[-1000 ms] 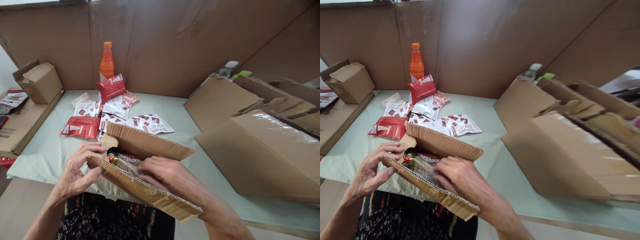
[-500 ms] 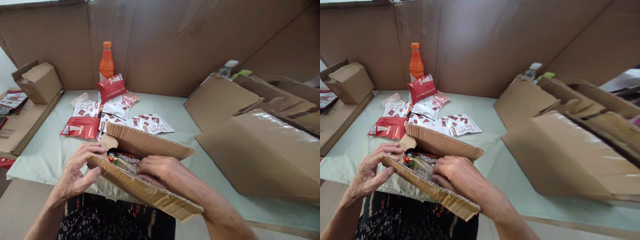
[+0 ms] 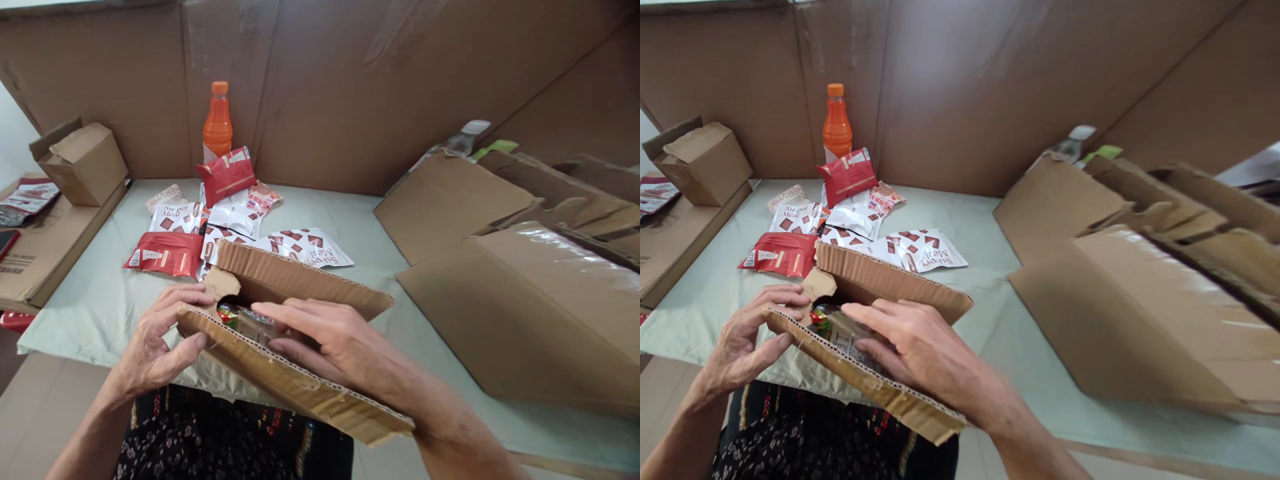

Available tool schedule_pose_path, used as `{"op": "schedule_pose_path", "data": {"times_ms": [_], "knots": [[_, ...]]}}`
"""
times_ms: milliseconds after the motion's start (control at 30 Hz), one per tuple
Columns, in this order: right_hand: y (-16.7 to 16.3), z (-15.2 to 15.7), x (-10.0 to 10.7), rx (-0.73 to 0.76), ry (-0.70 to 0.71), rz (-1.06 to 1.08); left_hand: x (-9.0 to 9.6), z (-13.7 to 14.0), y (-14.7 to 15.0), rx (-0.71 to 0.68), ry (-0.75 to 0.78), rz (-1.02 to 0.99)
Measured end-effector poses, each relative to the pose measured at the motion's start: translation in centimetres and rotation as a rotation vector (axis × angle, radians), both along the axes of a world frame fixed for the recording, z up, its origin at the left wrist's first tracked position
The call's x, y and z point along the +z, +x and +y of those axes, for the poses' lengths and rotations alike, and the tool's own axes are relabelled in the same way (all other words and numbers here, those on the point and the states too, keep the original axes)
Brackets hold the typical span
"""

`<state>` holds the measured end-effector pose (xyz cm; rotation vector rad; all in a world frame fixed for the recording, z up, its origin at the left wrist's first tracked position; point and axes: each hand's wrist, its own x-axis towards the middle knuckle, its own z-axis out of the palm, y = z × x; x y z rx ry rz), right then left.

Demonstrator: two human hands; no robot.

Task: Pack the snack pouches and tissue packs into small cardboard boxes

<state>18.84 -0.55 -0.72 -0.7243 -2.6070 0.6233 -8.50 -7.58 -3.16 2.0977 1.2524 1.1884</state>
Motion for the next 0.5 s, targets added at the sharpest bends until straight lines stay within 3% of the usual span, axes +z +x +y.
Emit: {"op": "schedule_pose_path", "data": {"times_ms": [100, 300, 500], "knots": [[-0.7, 0.2, 0.1, 0.091, -0.046, -0.089, 0.0, 0.0, 0.0, 0.007, 0.013, 0.004], [-1.5, -0.1, 0.4, 0.125, -0.078, -0.234, 0.1, 0.0, 0.1, 0.017, 0.000, 0.016], [-2.8, 0.2, 1.0, 0.149, -0.118, -0.237, 0.2, 0.1, 0.0, 0.028, 0.004, 0.037]]}}
